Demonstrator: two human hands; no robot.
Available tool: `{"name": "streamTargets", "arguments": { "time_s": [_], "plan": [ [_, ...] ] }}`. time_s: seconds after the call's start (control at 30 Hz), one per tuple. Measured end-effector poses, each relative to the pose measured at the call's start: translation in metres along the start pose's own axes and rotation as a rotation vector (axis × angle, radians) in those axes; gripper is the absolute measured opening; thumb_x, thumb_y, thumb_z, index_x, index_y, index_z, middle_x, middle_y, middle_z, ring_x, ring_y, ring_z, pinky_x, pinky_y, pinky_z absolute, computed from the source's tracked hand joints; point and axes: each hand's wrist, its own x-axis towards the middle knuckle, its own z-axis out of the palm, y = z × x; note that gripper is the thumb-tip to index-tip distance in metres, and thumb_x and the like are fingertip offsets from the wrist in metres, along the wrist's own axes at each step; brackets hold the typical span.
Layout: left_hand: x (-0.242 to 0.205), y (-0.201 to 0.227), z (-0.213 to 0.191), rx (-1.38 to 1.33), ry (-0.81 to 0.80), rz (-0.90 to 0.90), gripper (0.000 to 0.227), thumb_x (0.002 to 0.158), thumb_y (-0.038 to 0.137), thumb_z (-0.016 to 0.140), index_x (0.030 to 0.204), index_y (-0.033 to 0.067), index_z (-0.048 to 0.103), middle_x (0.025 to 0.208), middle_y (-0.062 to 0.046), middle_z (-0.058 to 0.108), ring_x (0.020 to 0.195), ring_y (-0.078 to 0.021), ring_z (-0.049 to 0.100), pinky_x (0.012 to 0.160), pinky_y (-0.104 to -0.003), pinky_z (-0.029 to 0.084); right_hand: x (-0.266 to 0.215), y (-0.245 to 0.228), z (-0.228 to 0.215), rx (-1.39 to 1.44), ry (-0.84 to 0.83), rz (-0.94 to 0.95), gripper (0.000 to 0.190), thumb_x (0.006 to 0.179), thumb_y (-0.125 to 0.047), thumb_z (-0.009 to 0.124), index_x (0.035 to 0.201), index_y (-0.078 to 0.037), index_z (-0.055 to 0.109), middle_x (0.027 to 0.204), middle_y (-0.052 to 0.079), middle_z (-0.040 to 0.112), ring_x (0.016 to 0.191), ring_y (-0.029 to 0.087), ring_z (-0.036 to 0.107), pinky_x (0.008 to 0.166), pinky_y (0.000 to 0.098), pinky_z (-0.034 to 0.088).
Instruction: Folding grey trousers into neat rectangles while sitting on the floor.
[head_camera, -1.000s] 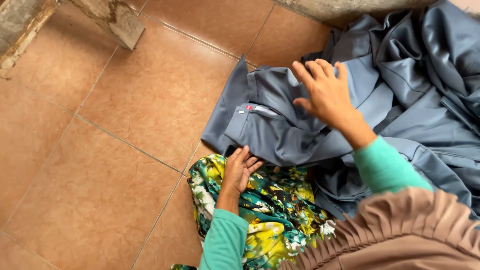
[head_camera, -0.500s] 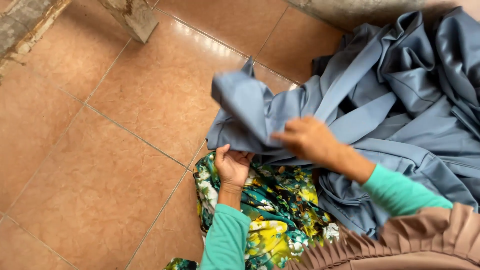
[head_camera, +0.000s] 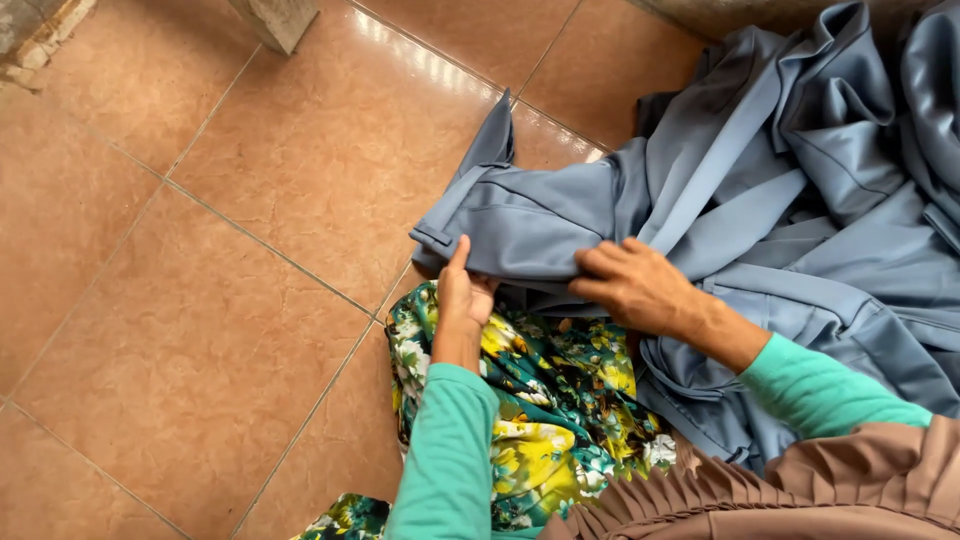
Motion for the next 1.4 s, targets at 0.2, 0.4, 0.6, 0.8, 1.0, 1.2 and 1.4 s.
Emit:
{"name": "streamTargets", "arguments": {
  "time_s": [0.2,0.4,0.6,0.8,1.0,1.2,1.4],
  "plan": [
    [-0.018,0.059,0.023,-0.031,-0.026,0.064,0.035,0.08,0.032,0.081,0.104,0.0115,0.066,0.097,-0.01,0.077,0.08,-0.0262,0.076,0.074,-0.042,0.065,-0.041,0.056,-0.011,-0.292,-0.086,0.209,0.015,0.095,-0.015,0.052,0.096,-0.027,0.062,0.124,0.003,0.06,0.084,0.021,0.06,0.066,0.0351,0.044],
    [-0.088,0.127,0.077,0.121,-0.131,0.241,0.033,0.083,0.026,0.075,0.106,0.0065,0.062,0.096,-0.013,0.076,0.078,-0.0313,0.078,0.069,-0.043,0.069,-0.038,0.068,-0.015,-0.165,-0.055,0.322,0.02,0.101,-0.043,0.056,0.099,-0.026,0.066,0.131,0.0,0.06,0.097,0.018,0.066,0.078,0.0346,0.045],
    [-0.171,0.179,0.122,0.168,-0.179,0.405,0.032,0.084,0.02,0.074,0.111,0.0061,0.064,0.1,-0.017,0.077,0.079,-0.0365,0.078,0.067,-0.047,0.069,0.012,0.078,0.0,-0.229,0.008,0.346,0.032,0.09,-0.051,0.071,0.095,-0.02,0.074,0.142,0.005,0.057,0.105,0.023,0.065,0.079,0.0389,0.045],
    [-0.145,0.224,0.086,0.263,-0.065,0.475,0.038,0.083,0.021,0.074,0.115,0.0061,0.06,0.101,-0.014,0.075,0.083,-0.0329,0.08,0.072,-0.045,0.071,0.033,0.102,0.062,-0.066,-0.23,0.382,0.038,0.08,-0.062,0.073,0.099,-0.03,0.077,0.128,-0.002,0.056,0.109,0.024,0.063,0.074,0.0417,0.052],
    [-0.085,0.261,0.047,0.303,0.061,0.449,0.046,0.087,0.022,0.071,0.124,0.0017,0.052,0.107,-0.016,0.071,0.096,-0.0385,0.077,0.085,-0.055,0.067,0.07,0.16,0.067,-0.109,-0.332,0.428,0.023,0.089,-0.048,0.072,0.091,-0.025,0.076,0.091,0.0,0.075,0.09,0.023,0.074,0.071,0.0424,0.057],
    [-0.146,0.328,0.061,0.083,0.006,0.711,0.032,0.085,0.018,0.071,0.116,0.0096,0.067,0.109,-0.011,0.077,0.09,-0.028,0.077,0.067,-0.041,0.065,0.154,0.137,-0.007,-0.341,0.233,0.172,0.022,0.107,-0.03,0.085,0.103,-0.015,0.07,0.102,0.004,0.069,0.085,0.03,0.065,0.071,0.0409,0.048],
    [-0.137,0.346,-0.132,0.048,-0.046,0.902,0.046,0.092,0.038,0.083,0.127,0.0166,0.064,0.129,-0.005,0.07,0.123,-0.0236,0.069,0.113,-0.042,0.049,0.151,0.039,0.123,-0.24,0.289,0.075,0.012,0.097,-0.029,0.072,0.089,-0.024,0.065,0.098,-0.004,0.062,0.085,0.018,0.064,0.076,0.0323,0.049]
  ]
}}
